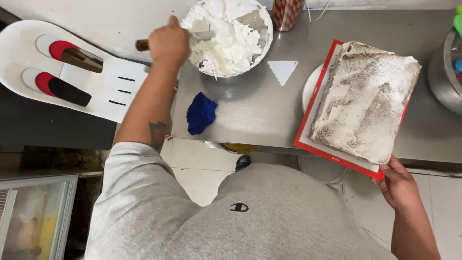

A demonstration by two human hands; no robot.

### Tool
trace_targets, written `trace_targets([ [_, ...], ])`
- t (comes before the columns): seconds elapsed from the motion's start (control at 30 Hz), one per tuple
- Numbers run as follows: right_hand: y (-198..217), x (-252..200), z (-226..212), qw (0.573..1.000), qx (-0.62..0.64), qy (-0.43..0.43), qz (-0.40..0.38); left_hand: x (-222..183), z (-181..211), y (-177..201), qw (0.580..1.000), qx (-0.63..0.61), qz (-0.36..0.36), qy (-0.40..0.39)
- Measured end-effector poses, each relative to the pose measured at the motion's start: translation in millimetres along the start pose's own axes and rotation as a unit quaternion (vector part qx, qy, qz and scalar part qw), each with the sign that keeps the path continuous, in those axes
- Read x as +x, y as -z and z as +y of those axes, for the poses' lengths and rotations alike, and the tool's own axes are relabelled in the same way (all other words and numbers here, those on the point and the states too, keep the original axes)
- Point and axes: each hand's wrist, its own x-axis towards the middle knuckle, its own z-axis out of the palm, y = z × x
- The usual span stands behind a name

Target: The person frosts a rectangular cake using a spatula and a bowl of white frosting. They first wipe a white scraper tool with a blue cloth, then repeatedly scoop frosting from the bowl and spread it across the top and sides of the cake until the surface is covered.

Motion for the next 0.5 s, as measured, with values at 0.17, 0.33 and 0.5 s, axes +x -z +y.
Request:
trace_targets([
  [0.17, -5, -1, 0, 1.000, 0.009, 0.009, -0.003, 10, 14, -12, 0.999, -0.001, 0.013, 0.030],
  [0.33, -7, -4, -7, 1.000, -0.023, 0.007, 0.002, 9, 64, -17, 0.999, -0.028, -0.004, -0.025],
  [0.5, 6, 5, -4, 0.999, -0.044, -0.004, -0.002, -4, 71, 7, 0.995, -0.062, -0.062, -0.048],
])
